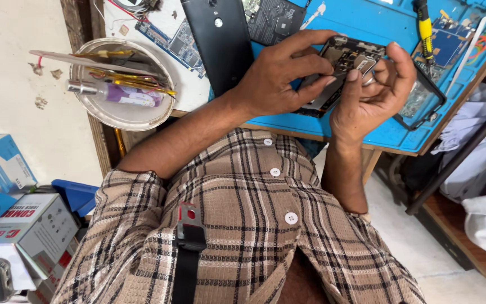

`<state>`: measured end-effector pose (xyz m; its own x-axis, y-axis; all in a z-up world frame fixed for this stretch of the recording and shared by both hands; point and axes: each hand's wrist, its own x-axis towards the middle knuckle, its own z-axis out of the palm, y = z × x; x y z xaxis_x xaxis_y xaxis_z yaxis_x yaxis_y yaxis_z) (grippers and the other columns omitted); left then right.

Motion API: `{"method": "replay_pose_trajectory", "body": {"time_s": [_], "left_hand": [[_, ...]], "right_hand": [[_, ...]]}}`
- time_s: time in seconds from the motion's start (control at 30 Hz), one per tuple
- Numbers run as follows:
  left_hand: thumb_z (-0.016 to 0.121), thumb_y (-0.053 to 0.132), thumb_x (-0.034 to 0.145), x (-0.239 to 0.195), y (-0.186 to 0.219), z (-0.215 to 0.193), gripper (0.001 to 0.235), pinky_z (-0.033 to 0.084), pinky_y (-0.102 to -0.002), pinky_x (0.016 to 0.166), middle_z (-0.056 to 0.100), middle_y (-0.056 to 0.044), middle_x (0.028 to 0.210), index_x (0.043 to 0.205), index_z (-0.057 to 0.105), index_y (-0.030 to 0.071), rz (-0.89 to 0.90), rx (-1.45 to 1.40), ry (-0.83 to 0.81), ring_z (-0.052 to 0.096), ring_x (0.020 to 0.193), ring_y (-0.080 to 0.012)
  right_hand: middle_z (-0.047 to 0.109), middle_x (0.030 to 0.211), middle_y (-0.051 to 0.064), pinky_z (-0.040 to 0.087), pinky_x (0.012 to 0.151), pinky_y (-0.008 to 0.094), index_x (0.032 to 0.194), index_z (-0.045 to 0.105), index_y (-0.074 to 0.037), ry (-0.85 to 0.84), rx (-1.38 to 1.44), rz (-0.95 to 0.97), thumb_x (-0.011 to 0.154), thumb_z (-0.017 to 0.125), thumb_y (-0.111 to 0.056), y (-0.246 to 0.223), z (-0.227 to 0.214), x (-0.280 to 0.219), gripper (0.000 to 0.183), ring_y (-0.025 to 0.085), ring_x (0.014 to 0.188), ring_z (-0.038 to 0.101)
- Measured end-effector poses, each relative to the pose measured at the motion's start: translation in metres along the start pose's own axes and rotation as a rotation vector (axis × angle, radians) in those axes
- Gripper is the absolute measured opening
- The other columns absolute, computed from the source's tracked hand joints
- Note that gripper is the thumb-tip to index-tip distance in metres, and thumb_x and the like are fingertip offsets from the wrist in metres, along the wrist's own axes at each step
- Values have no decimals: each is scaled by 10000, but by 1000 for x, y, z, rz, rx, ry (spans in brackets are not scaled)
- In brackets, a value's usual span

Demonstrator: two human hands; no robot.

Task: The person handles a disassembled smartphone, removing the back cover and manipulating internal components such as the motherboard and battery. They connect and disconnect ribbon cables and adjust parts within the chassis on a blue work mat.

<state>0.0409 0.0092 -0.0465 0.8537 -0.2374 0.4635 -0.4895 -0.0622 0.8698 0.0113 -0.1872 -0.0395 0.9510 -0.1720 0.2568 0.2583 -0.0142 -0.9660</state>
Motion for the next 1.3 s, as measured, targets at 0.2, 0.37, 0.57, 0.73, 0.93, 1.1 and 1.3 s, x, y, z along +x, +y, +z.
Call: {"method": "replay_pose_trajectory", "body": {"time_s": [0.2, 0.37, 0.57, 0.73, 0.93, 1.1, 1.3], "left_hand": [[840, 178, 1007, -1, 2, -1, 163, 643, -287, 931, 599, -79, 1395, 1124, 742, 120, -19, -5, 6, 736, 1124, -174], [858, 149, 1013, -2, -1, -1, 187, 632, -263, 840, 614, -70, 1370, 1145, 739, 92, 26, -28, 7, 741, 1080, -168], [881, 120, 992, -1, -10, 0, 198, 639, -257, 742, 600, -86, 1346, 1108, 729, 72, 133, 37, 11, 747, 936, -148], [879, 72, 971, 0, -6, 1, 176, 633, -250, 706, 602, -140, 1339, 1062, 732, 40, 121, 28, -6, 748, 871, -136], [859, 50, 1000, 1, -3, -1, 163, 671, -255, 782, 588, -147, 1350, 1093, 733, 6, 117, 5, -21, 777, 980, -179], [857, 46, 1002, 0, 2, 0, 163, 675, -248, 796, 586, -138, 1347, 1101, 734, 7, 41, -31, -8, 771, 1015, -193], [897, 9, 927, 3, 3, -4, 195, 649, -285, 784, 623, -183, 1296, 1070, 763, 5, 156, 106, -41, 754, 945, -186]], "right_hand": [[667, 1309, 153, 585, 880, 226, 1513, 424, -53, 2, 16, -45, 1084, 726, -22, -2, 3, -2, 526, 157, 1108, 699], [637, 1337, 125, 564, 948, 254, 1525, 423, -55, 23, -32, -80, 1108, 715, -1, 2, 1, -6, 512, 152, 1098, 647], [689, 1303, 101, 569, 920, 244, 1568, 353, -147, -62, 38, -139, 1119, 617, 56, 11, -5, -13, 559, 139, 1099, 696], [651, 1346, 96, 572, 958, 259, 1565, 324, -159, -51, 53, -148, 1110, 609, 60, 10, -4, -13, 580, 135, 1136, 685], [651, 1258, 112, 564, 959, 259, 1500, 393, -116, -40, 8, -128, 1111, 614, 41, 6, -3, -14, 475, 145, 1096, 681], [656, 1221, 128, 566, 931, 249, 1467, 428, -81, -66, -3, -151, 1125, 602, 42, 3, -1, -9, 404, 145, 1066, 684], [642, 1247, 137, 573, 906, 253, 1459, 422, -70, -77, 14, -179, 1115, 605, 48, 3, -3, -9, 407, 145, 1059, 681]]}}
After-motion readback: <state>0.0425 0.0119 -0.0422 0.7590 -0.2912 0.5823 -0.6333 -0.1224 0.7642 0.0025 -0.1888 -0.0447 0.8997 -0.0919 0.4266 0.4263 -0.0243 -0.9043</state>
